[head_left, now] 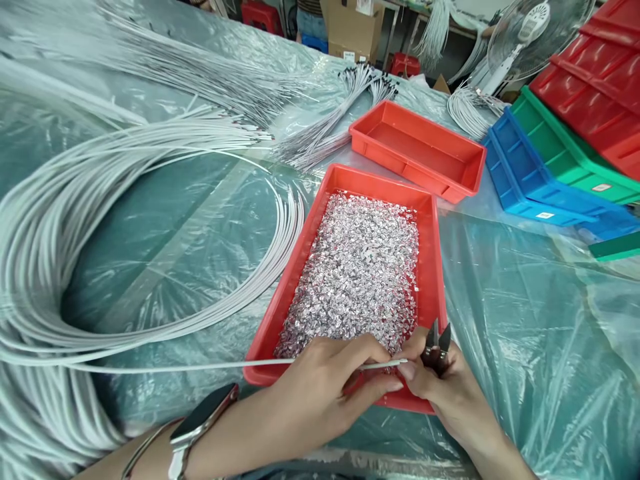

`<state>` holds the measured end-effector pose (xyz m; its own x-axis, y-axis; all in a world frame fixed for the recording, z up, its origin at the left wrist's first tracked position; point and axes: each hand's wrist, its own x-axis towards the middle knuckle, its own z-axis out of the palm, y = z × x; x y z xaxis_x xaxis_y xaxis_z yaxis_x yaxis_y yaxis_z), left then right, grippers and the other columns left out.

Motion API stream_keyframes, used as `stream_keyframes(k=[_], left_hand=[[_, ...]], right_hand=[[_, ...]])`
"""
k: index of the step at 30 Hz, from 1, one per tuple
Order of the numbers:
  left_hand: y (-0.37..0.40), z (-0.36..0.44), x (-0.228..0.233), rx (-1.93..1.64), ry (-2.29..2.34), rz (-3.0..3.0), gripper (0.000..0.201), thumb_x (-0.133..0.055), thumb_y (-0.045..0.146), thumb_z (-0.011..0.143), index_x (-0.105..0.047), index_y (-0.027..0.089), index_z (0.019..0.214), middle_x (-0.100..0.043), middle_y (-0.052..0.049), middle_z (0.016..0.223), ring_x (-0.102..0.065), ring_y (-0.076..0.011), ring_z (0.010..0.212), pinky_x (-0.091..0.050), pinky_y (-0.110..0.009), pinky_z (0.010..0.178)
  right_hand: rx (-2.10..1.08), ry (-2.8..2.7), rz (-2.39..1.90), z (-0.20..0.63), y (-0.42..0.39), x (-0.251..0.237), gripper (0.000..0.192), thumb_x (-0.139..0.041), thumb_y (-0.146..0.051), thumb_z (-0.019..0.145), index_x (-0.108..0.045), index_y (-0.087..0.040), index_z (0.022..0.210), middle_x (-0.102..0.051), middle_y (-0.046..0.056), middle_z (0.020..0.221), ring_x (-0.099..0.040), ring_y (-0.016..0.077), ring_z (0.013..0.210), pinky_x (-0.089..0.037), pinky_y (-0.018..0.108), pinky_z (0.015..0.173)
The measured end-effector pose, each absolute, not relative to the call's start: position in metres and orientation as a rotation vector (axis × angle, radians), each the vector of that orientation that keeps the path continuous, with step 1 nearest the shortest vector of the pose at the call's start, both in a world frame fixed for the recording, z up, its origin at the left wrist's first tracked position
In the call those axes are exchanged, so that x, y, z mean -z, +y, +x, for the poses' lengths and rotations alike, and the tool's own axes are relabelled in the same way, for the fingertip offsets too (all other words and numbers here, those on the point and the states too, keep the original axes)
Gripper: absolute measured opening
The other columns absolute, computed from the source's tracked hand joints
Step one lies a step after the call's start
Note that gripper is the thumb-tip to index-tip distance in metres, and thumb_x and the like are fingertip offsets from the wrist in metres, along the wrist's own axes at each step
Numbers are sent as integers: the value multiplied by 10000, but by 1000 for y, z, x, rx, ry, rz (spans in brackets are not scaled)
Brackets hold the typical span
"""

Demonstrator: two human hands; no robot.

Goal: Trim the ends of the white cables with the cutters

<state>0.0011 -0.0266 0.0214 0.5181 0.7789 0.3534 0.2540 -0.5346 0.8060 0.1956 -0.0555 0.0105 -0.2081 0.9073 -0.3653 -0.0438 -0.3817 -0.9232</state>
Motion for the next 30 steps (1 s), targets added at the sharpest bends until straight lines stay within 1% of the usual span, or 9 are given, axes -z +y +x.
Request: stream_keyframes(k=[4,10,15,18,19,21,24,27,30], left_hand=[[-26,1,-23,-899,816,1968,161,-461,175,983,-582,183,877,-642,49,681,-574,-73,548,-439,-186,502],[-27,-2,-21,-798,831,1966,189,-435,173,983,-567,176,849,-589,36,646,-522,-93,522,-398,-210,473],[-28,-2,-21,-824,814,1968,183,-423,170,995,-567,179,882,-595,36,653,-514,-91,520,-387,-209,486],[-30,-1,-19,-878,855,1964,147,-449,167,991,-560,186,897,-609,36,682,-533,-86,557,-395,-201,524],[-31,-1,-18,-889,874,1942,126,-469,165,986,-558,191,900,-615,39,696,-541,-81,571,-397,-196,539],[-32,-2,-16,-874,917,1857,95,-508,176,974,-559,205,899,-623,48,724,-551,-73,598,-401,-188,566],[-32,-2,-15,-780,952,1686,106,-515,230,975,-553,218,876,-602,55,705,-539,-73,601,-396,-180,549],[-29,-3,-18,-704,906,1517,186,-471,294,995,-512,208,835,-604,45,675,-553,-80,602,-375,-179,507],[-27,-3,-23,-668,864,1413,237,-447,327,1004,-490,199,809,-630,31,689,-579,-80,610,-358,-170,483]], right_hand=[[-1663,-1107,-1343,196,-56,-12,287,-705,-468,833,-651,-202,742,-327,-65,554,-240,115,526,-194,264,498],[-1659,-1113,-1355,194,-55,-13,319,-711,-487,817,-632,-201,701,-322,-65,538,-229,113,509,-186,267,480],[-1720,-1121,-1290,193,-51,-16,327,-689,-484,848,-622,-193,716,-430,-50,566,-234,100,505,-162,266,471],[-1728,-1185,-1224,193,-51,-20,264,-659,-443,891,-639,-199,791,-347,-75,561,-227,92,496,-173,251,464],[-1704,-1211,-1221,194,-52,-21,235,-647,-436,903,-639,-210,840,-327,-78,574,-234,92,498,-190,243,465],[-1540,-1291,-1242,193,-55,-21,203,-608,-442,928,-611,-243,970,-358,-69,631,-292,101,528,-255,231,490],[-1193,-1484,-1256,189,-62,-20,278,-450,-514,983,-537,-281,1108,-454,-37,727,-415,135,609,-354,247,564],[-1054,-1629,-1321,185,-65,-18,295,-293,-480,1035,-504,-291,1119,-535,-28,733,-497,153,605,-388,272,586],[-1020,-1758,-1421,184,-65,-21,210,-291,-365,1054,-476,-291,1116,-555,-42,696,-517,152,554,-397,274,572]])
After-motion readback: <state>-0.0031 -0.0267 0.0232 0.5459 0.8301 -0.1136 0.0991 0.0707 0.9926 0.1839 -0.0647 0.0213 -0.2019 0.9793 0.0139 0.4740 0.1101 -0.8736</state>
